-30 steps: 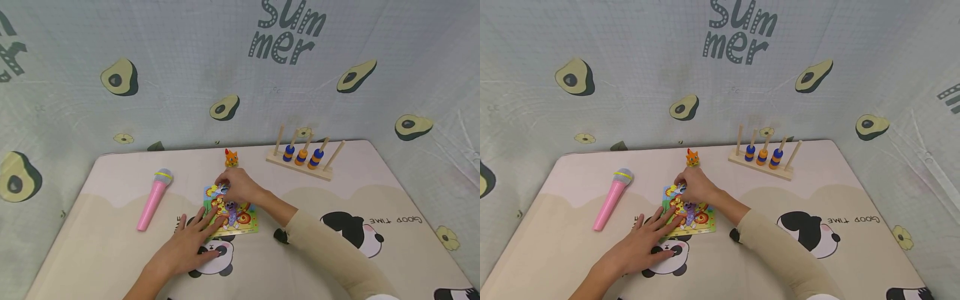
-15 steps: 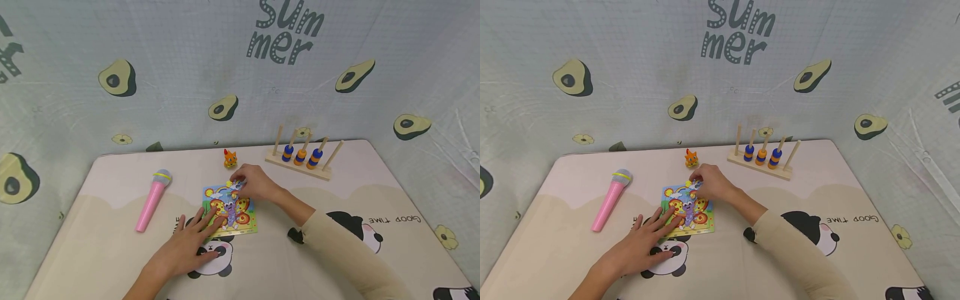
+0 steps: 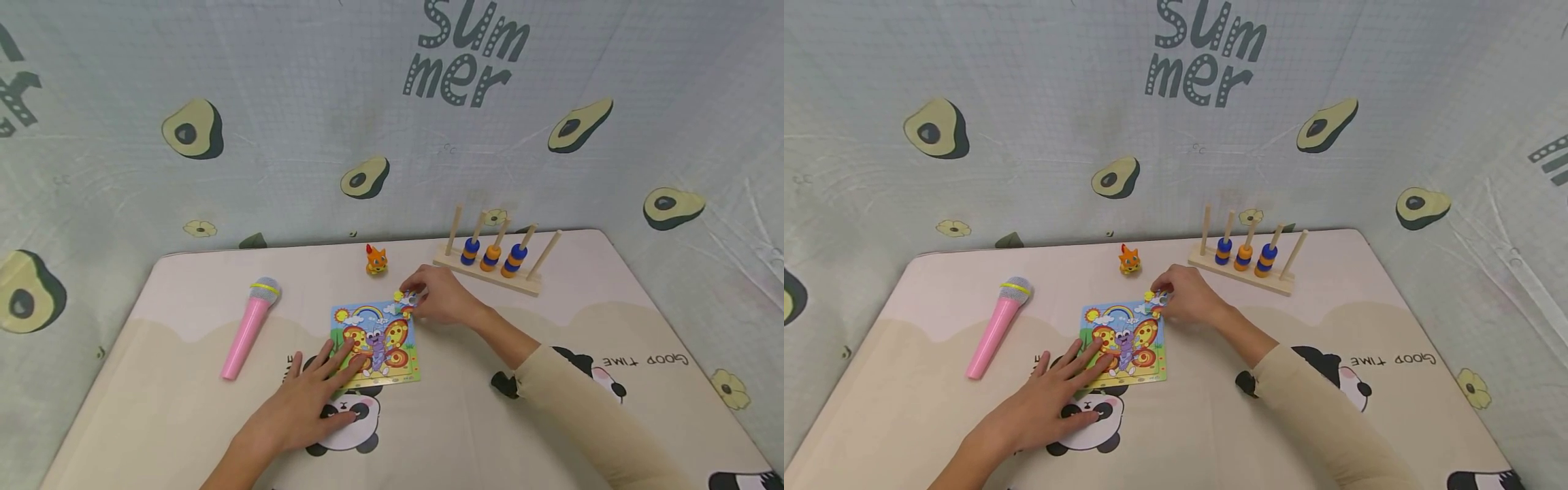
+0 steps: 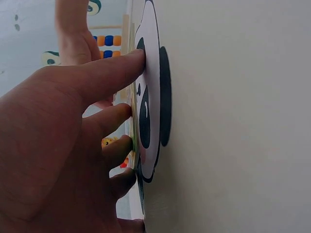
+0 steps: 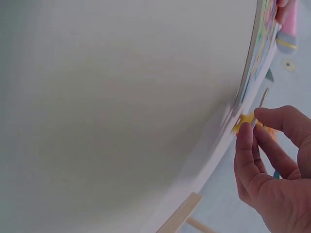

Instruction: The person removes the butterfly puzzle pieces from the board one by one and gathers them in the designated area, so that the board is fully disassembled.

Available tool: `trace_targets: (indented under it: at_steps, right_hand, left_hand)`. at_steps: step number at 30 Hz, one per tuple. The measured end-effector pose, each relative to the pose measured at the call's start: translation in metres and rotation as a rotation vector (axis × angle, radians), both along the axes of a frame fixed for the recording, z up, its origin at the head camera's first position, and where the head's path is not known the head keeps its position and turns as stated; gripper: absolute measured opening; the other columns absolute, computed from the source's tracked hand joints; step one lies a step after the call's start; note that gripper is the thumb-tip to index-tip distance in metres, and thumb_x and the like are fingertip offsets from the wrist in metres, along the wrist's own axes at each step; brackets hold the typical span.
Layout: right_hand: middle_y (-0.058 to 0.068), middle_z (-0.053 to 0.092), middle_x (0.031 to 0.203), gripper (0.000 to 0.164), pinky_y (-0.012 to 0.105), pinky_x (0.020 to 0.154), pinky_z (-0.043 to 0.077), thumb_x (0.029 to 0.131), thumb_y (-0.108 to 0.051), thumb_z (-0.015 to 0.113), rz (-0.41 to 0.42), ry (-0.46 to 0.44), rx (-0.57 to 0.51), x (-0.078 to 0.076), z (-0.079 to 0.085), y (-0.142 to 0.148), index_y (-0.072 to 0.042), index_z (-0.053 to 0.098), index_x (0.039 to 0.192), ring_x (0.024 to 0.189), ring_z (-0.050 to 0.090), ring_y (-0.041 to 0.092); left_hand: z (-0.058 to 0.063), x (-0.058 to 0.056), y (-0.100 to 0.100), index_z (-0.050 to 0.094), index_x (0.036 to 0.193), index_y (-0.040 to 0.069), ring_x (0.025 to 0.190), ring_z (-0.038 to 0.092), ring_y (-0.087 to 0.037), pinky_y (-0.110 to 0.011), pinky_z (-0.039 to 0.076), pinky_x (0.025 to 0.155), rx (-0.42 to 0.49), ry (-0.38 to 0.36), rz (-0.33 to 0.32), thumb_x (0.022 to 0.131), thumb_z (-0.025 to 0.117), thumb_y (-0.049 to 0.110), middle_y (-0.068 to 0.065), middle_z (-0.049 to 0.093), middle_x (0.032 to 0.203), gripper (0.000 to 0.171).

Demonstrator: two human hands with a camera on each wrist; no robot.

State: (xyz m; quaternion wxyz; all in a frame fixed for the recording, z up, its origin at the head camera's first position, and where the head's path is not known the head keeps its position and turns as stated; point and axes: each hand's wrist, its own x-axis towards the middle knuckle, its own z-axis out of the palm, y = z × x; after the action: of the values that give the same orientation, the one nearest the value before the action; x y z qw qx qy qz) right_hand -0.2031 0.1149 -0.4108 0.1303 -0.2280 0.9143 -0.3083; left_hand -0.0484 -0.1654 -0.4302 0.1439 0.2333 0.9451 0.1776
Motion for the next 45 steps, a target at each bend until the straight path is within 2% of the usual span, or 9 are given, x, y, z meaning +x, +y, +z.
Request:
trace_targets:
  at_steps: [13, 24, 39, 45]
  right_hand:
    - [0.006, 0.071, 0.111, 0.039, 0.034, 0.086, 0.057, 0.08, -0.004, 0.085, -0.006, 0.026, 0.047, -0.008, -0.006, 0.029, -0.006, 0.077, 0.118, 0.099, 0.064, 0.019]
    - [0.006, 0.073, 0.109, 0.041, 0.038, 0.089, 0.056, 0.074, 0.0, 0.082, 0.011, 0.048, 0.072, -0.007, -0.008, 0.031, -0.004, 0.078, 0.114, 0.1, 0.065, 0.021]
    - [0.005, 0.072, 0.11, 0.041, 0.038, 0.092, 0.055, 0.075, 0.001, 0.08, 0.016, 0.037, 0.099, -0.008, -0.009, 0.029, -0.005, 0.078, 0.116, 0.101, 0.064, 0.021]
    - [0.006, 0.071, 0.109, 0.041, 0.039, 0.092, 0.055, 0.076, 0.002, 0.079, 0.018, 0.033, 0.095, -0.008, -0.011, 0.03, -0.005, 0.078, 0.116, 0.102, 0.064, 0.021]
  left_hand:
    - [0.002, -0.001, 0.001, 0.032, 0.164, 0.032, 0.162, 0.013, -0.039, -0.078, 0.01, 0.12, 0.009, -0.015, 0.007, 0.096, 0.069, 0.051, -0.001, 0.019, 0.175, 0.08]
    - [0.0, 0.0, 0.001, 0.033, 0.164, 0.031, 0.162, 0.014, -0.039, -0.078, 0.012, 0.12, 0.018, -0.01, 0.001, 0.096, 0.068, 0.052, -0.001, 0.021, 0.175, 0.079]
    - [-0.001, -0.001, 0.001, 0.033, 0.164, 0.032, 0.162, 0.014, -0.039, -0.079, 0.011, 0.12, 0.007, -0.02, 0.006, 0.096, 0.068, 0.053, -0.001, 0.02, 0.175, 0.08]
    - [-0.002, -0.002, 0.001, 0.035, 0.163, 0.031, 0.162, 0.013, -0.039, -0.078, 0.011, 0.12, 0.01, -0.033, 0.014, 0.095, 0.067, 0.059, -0.001, 0.022, 0.175, 0.081]
